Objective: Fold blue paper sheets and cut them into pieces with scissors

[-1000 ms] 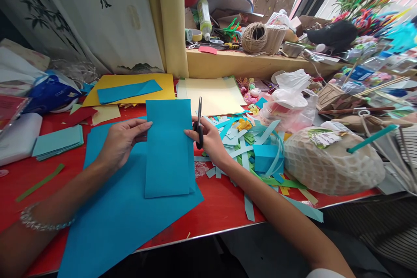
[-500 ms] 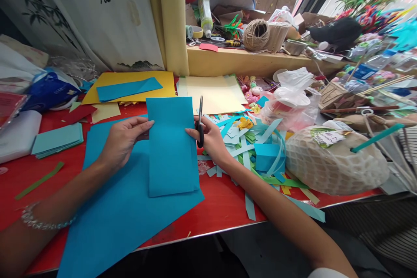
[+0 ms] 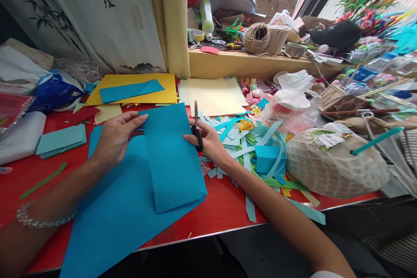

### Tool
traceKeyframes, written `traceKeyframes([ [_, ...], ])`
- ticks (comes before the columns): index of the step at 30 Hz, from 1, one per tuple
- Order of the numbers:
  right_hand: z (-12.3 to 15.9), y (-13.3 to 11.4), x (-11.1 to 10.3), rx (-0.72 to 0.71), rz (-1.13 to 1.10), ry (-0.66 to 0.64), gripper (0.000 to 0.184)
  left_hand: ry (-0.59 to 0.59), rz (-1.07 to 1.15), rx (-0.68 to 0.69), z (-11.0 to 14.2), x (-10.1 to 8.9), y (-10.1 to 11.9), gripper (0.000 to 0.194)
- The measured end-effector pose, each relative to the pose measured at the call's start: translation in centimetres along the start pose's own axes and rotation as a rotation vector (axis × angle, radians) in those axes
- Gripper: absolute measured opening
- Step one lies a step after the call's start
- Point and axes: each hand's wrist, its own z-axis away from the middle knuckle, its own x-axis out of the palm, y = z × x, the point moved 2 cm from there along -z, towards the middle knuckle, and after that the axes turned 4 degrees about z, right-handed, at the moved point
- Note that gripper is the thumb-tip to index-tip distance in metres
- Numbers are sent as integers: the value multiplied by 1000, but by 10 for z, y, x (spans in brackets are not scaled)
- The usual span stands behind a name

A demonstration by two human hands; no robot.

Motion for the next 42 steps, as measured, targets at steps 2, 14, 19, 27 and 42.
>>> traceKeyframes([
  [2, 0, 1, 0, 12, 20, -4, 34, 19, 10, 20, 0, -1, 0, 17],
  [14, 0, 3, 0, 27, 62, 27, 36, 42, 13, 41, 0, -1, -2, 18],
  [19, 0, 4, 0, 22, 31, 26, 35, 35, 6, 43, 0, -2, -3, 18],
  [27, 1, 0, 2, 18, 47, 33, 34, 44, 14, 57, -1, -1, -4, 16],
  [42, 0, -7, -4, -108, 43, 97, 37, -298, -42, -331, 14, 18, -20, 33],
])
